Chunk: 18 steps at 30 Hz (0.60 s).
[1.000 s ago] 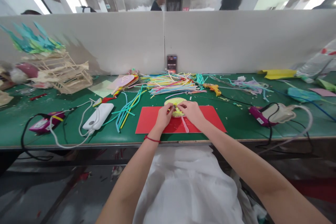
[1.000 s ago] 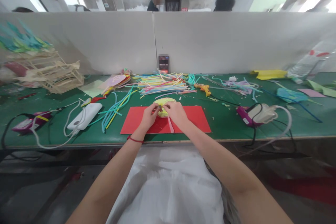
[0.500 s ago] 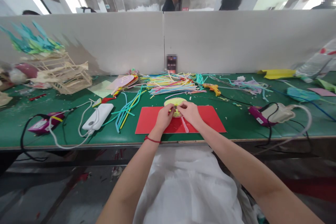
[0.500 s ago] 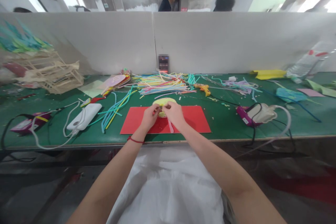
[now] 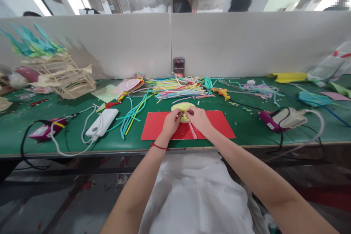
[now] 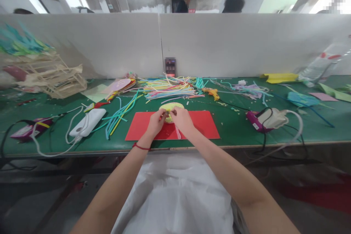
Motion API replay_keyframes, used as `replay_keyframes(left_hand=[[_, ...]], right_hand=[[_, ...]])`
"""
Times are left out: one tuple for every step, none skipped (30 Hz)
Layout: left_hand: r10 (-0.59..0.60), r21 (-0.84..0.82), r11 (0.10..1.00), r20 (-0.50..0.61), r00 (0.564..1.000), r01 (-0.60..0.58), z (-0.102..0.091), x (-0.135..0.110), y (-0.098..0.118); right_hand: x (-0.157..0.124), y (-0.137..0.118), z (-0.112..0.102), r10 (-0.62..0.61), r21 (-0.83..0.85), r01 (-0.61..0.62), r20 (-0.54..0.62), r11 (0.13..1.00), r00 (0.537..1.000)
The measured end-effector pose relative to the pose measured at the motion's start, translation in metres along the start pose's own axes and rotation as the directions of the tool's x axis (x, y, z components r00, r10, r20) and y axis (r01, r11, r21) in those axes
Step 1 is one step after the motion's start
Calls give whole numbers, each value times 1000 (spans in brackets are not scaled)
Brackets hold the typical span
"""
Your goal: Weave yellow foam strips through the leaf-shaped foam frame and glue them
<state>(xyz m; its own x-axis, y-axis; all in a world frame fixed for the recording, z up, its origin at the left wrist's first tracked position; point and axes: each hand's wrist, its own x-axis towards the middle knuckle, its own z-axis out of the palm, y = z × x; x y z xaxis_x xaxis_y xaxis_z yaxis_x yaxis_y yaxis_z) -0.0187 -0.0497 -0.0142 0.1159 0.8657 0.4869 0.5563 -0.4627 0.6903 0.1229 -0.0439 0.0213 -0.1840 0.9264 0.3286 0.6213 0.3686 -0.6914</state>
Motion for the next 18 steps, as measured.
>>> replay_keyframes(left_hand=[[1, 8, 1000, 2, 1000, -1, 0, 0, 1], [3, 18, 1000, 3, 1000, -3, 0, 0, 1], [5, 30, 1000, 6, 1000, -6, 0, -1, 2], [10, 43, 999, 12, 1000, -10, -1, -1, 2], [13, 56, 998, 18, 1000, -14, -1, -1, 3], [16, 70, 997, 24, 1000, -18, -1, -1, 3], [19, 81, 997, 30, 999, -21, -1, -1, 3], [21, 89, 996, 36, 999, -24, -1, -1, 3], [22, 95, 995, 40, 999, -26, -1, -1, 3], [23, 96, 995, 42, 999, -27, -1, -1, 2], [23, 94, 995, 42, 999, -27, -1, -1, 2], [22, 88, 996, 40, 999, -25, 0, -1, 2], [19, 82, 996, 37, 999, -22, 0, 0, 1], [16, 76, 997, 33, 999, -19, 0, 0, 0], [15, 72, 997, 29, 999, -17, 1, 0, 0], [15, 70, 997, 26, 1000, -17, 1, 0, -1], [18, 71, 997, 26, 1000, -19, 1, 0, -1], [22, 71, 997, 26, 999, -24, 1, 0, -1]], right_hand=[[0, -1, 0, -3, -15, 3, 0, 1000, 1000], [-1, -2, -1, -4, -33, 4, 2, 999, 1000], [-1, -3, -1, -6, -57, 6, 7, 998, 1000], [-1, -3, -2, -7, -86, 9, 16, 996, 1000], [-1, -4, -3, -9, -117, 13, 29, 993, 1000], [-1, -5, -4, -11, -144, 17, 46, 989, 999], [-1, -5, -5, -10, -162, 20, 65, 987, 998], [0, -6, -6, -1, -167, 16, 87, 986, 996], [1, -6, -6, 15, -159, 3, 108, 987, 994], [2, -6, -6, 34, -142, -15, 128, 990, 991], [2, -6, -7, 49, -119, -32, 149, 992, 988], [3, -6, -7, 60, -96, -44, 170, 994, 984], [3, -6, -7, 65, -78, -50, 189, 996, 980], [4, -6, -7, 63, -67, -51, 204, 996, 977], [4, -6, -7, 57, -62, -45, 214, 997, 975], [4, -5, -6, 49, -60, -37, 220, 998, 974], [4, -4, -6, 41, -58, -29, 223, 998, 974], [3, -3, -5, 34, -55, -22, 222, 998, 974]])
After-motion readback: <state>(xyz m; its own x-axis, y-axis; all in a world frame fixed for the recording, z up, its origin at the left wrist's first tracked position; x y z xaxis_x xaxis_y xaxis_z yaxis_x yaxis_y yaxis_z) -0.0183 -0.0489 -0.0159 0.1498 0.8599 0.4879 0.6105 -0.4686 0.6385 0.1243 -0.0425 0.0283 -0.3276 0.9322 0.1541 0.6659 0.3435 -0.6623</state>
